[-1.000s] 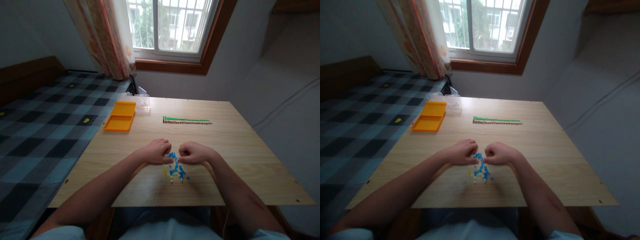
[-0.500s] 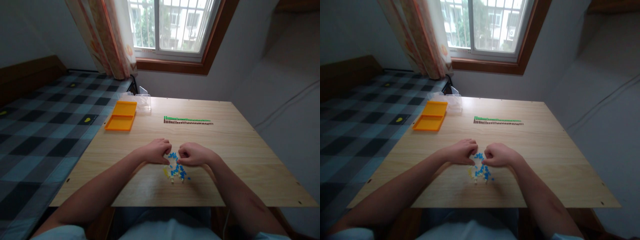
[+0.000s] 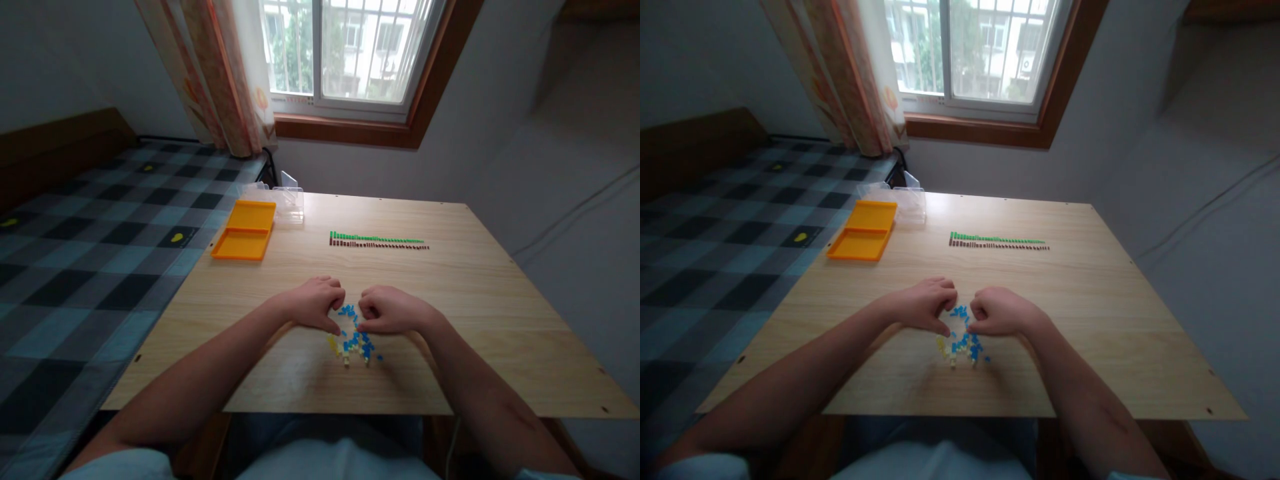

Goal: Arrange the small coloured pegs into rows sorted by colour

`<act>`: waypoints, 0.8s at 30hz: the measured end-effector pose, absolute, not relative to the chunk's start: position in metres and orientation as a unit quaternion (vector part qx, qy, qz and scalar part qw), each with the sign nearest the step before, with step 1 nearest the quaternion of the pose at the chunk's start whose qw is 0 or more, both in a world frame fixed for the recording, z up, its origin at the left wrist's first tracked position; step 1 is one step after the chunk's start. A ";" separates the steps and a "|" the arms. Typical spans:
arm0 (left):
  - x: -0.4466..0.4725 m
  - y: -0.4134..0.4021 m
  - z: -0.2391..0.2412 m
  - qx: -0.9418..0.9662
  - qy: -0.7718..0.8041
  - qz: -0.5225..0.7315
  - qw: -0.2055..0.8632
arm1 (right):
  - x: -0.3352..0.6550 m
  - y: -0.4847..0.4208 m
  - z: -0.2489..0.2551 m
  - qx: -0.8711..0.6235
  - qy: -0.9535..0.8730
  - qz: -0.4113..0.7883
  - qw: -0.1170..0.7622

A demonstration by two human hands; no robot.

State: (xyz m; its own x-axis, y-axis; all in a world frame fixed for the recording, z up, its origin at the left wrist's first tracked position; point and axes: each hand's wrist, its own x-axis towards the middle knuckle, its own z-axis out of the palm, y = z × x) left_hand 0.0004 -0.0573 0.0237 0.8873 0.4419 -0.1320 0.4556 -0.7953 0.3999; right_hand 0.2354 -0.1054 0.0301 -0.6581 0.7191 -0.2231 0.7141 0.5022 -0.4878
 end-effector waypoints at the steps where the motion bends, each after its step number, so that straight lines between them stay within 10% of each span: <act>1: 0.000 -0.057 0.023 0.947 0.238 -0.015 0.217 | 0.237 -0.105 0.030 -0.413 -0.865 0.285 0.006; 24: 0.013 -0.065 0.018 0.939 0.301 0.020 0.164 | 0.236 -0.104 0.018 -0.456 -0.848 0.265 0.044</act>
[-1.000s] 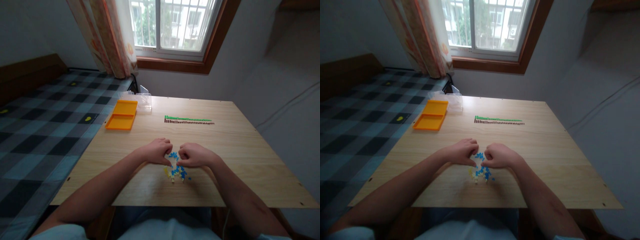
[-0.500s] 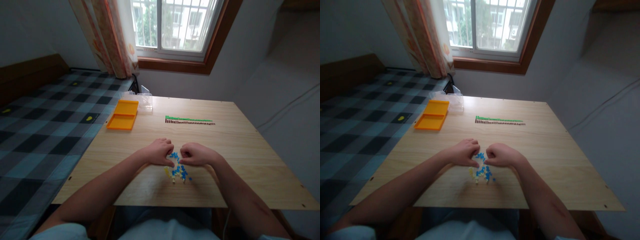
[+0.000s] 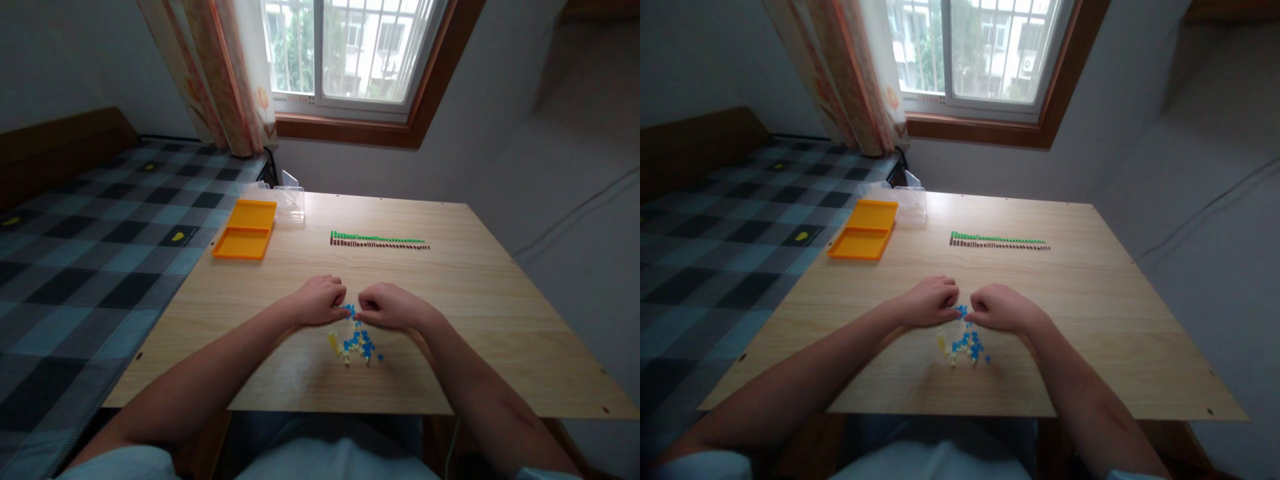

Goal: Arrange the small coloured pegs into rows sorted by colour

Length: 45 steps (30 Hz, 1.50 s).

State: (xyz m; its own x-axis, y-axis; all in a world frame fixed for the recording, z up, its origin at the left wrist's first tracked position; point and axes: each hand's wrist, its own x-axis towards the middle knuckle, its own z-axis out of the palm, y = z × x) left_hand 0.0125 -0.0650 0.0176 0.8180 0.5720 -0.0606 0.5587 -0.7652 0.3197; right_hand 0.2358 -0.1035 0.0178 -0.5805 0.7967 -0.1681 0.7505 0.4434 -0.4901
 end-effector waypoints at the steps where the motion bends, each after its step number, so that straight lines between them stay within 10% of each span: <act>1: 0.012 -0.065 0.018 0.940 0.298 0.021 0.166 | 0.237 -0.103 0.019 -0.449 -0.851 0.270 0.040; 45: 0.010 -0.062 0.021 0.941 0.290 0.023 0.175 | 0.261 -0.097 0.022 -0.529 -0.809 0.255 -0.001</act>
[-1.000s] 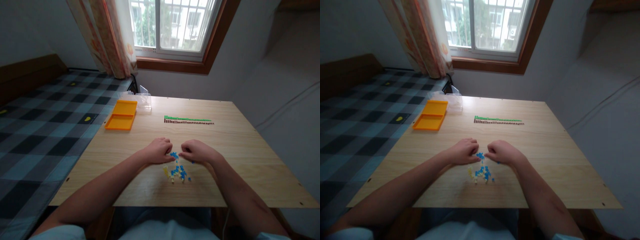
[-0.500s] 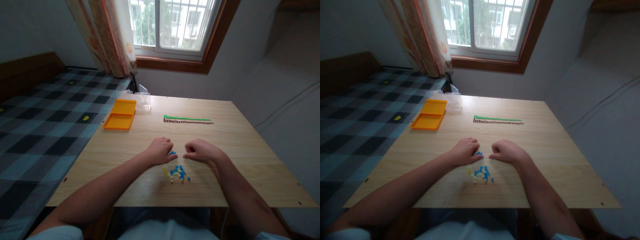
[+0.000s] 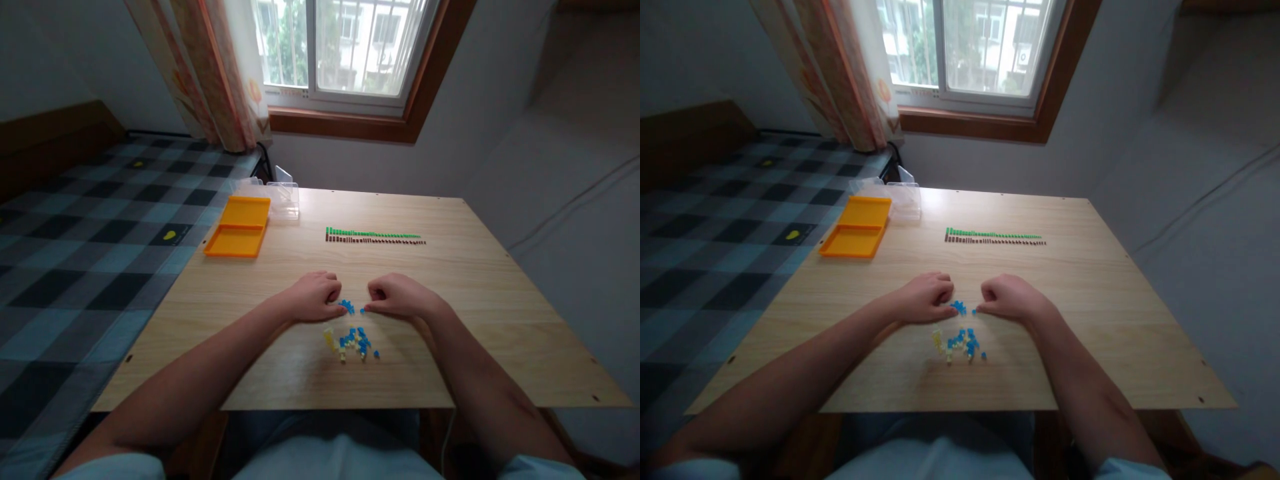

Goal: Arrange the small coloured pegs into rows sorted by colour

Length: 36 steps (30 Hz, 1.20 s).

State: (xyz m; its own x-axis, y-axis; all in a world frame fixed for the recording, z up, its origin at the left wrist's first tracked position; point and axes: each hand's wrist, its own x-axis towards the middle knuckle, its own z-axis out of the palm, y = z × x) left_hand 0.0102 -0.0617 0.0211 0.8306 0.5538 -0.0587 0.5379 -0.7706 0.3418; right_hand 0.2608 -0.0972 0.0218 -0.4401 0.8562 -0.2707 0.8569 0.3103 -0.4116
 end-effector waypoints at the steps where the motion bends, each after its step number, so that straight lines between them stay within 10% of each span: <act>1: 0.010 -0.062 0.022 0.941 0.287 0.021 0.175 | 0.256 -0.098 0.021 0.534 0.811 -0.239 -0.002; 36: 0.008 -0.078 0.023 0.958 0.263 -0.013 0.115 | 0.231 -0.116 0.038 0.483 0.845 -0.220 0.067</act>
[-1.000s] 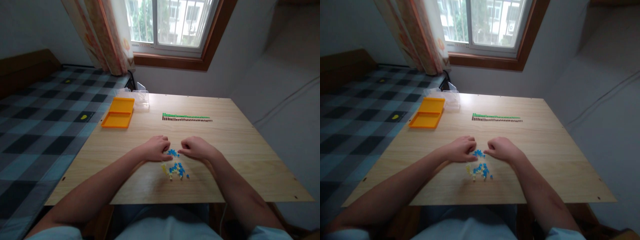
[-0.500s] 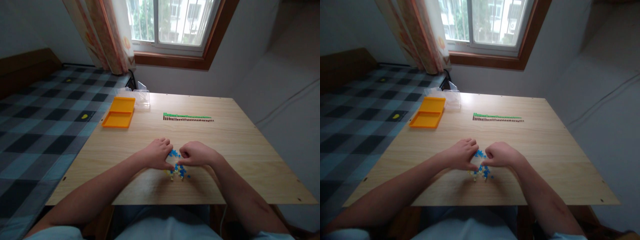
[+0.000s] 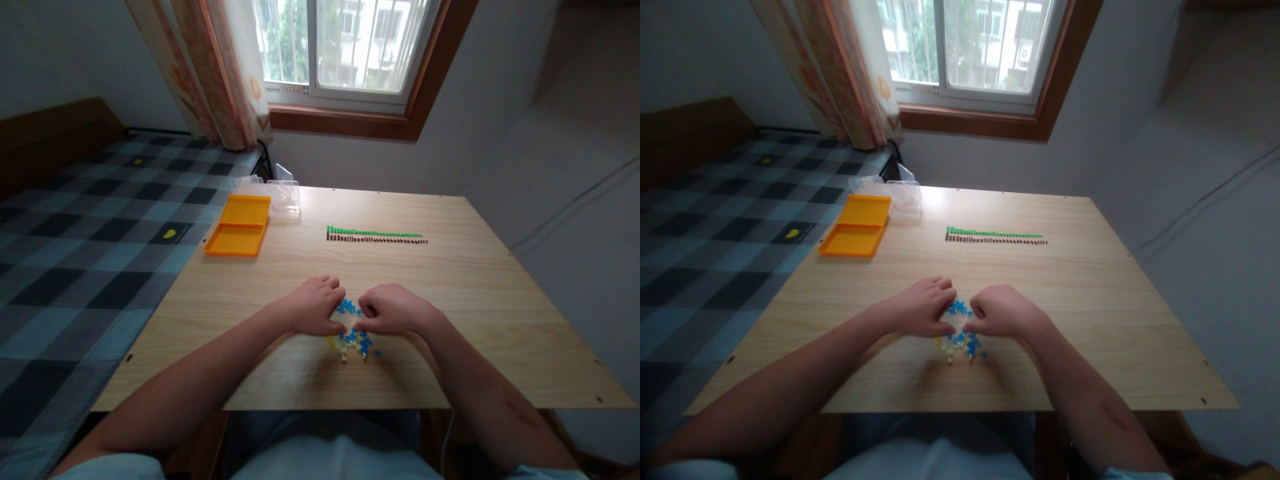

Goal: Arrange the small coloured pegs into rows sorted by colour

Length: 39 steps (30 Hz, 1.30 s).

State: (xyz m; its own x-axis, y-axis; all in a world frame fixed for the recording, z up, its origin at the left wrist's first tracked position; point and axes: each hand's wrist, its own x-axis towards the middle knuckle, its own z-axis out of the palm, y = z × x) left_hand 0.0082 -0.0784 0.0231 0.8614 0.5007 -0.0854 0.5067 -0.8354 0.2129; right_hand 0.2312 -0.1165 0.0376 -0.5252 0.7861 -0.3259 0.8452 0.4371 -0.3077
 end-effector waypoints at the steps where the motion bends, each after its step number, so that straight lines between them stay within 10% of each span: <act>1: 0.008 -0.078 0.023 0.958 0.263 -0.011 0.117 | 0.232 -0.116 0.038 0.482 0.845 -0.221 0.068; 39: 0.015 -0.079 0.024 0.932 0.325 0.038 0.156 | 0.252 -0.109 0.035 0.448 0.853 -0.265 -0.035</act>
State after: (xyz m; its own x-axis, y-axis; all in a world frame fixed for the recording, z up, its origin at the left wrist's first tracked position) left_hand 0.0148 -0.0790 0.0244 0.7861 0.6173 -0.0313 0.5939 -0.7403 0.3150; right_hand 0.2517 -0.1089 0.0347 -0.5958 0.7831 -0.1783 0.7464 0.4578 -0.4830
